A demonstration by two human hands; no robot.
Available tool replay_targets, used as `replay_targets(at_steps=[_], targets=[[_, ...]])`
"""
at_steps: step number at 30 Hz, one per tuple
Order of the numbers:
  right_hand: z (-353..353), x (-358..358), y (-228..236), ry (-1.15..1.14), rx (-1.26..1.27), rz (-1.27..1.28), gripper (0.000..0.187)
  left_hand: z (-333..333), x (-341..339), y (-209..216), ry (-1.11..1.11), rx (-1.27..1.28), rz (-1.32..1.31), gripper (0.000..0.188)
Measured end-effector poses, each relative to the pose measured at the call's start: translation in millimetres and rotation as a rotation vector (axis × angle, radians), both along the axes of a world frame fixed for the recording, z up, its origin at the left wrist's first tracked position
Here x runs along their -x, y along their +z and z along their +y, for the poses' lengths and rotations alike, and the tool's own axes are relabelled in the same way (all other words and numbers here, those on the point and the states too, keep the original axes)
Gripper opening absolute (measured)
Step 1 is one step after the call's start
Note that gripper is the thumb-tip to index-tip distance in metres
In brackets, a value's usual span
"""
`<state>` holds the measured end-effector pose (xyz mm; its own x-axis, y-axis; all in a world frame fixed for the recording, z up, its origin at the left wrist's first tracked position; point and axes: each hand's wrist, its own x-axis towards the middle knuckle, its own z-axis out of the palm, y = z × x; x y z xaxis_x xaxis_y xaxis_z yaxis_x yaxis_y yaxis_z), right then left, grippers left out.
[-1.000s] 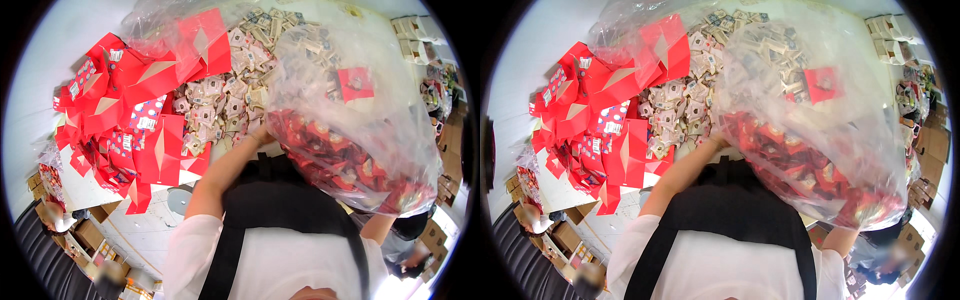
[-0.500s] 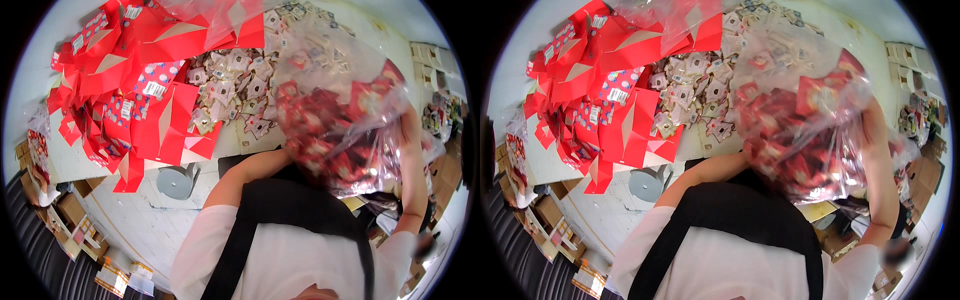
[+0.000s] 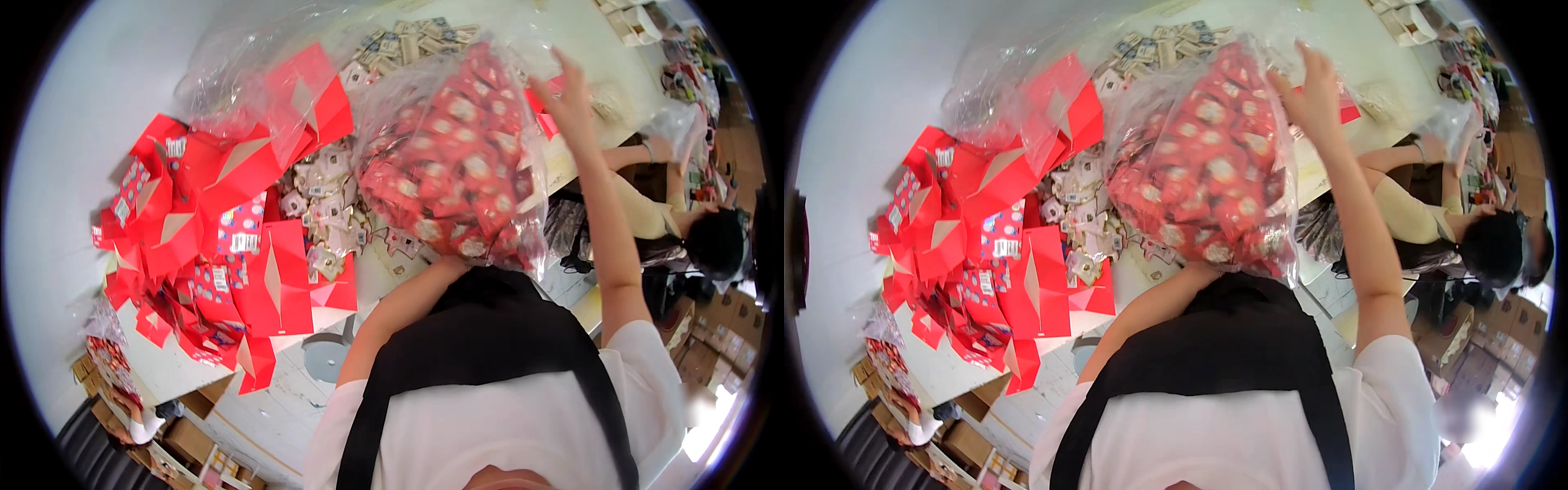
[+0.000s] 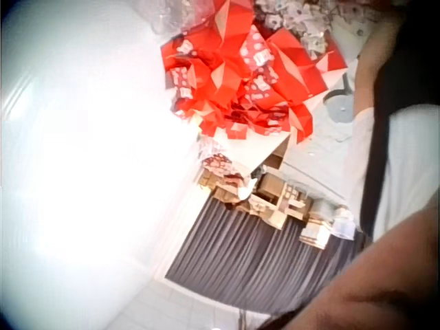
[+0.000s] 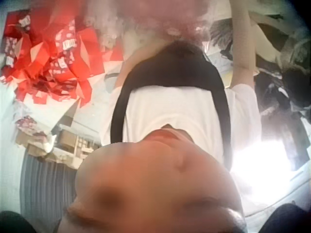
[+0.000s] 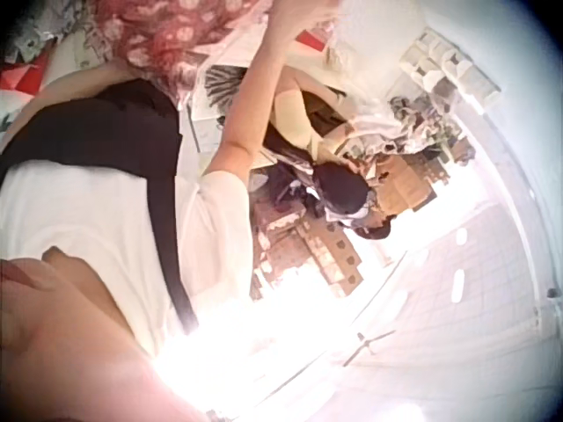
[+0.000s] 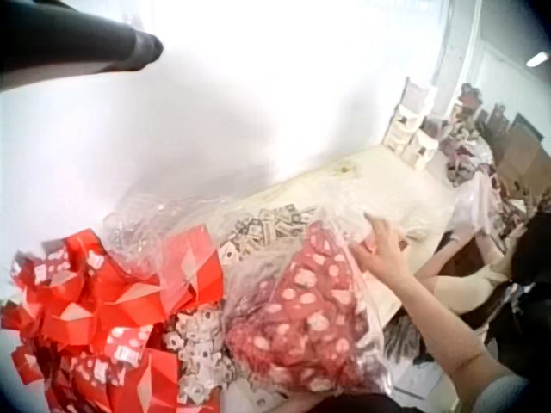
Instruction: The person folds red paper into envelopes and inserts small wrapped items. They work at a table with a coworker, handling stacks of red paper and plastic-wrapped contents, then placing the finished envelopes into a pile.
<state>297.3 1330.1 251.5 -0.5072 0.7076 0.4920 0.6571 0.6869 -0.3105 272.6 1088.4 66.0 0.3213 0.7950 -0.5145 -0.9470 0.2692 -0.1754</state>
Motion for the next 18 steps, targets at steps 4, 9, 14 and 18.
replay_targets(at_steps=[4,9,14,18], targets=[[-37,6,-63,0.057,0.783,0.257,0.07,-11,13,3,-0.044,-0.01,0.005,0.032],[-24,24,-92,-0.107,0.844,0.581,0.039,-57,54,50,-0.205,-0.071,0.331,0.031],[-65,70,25,-0.015,1.126,1.457,0.01,-63,75,151,0.049,-0.345,2.115,0.091],[-106,98,50,0.314,1.11,1.257,0.006,11,98,170,0.509,-0.26,2.471,0.084]])
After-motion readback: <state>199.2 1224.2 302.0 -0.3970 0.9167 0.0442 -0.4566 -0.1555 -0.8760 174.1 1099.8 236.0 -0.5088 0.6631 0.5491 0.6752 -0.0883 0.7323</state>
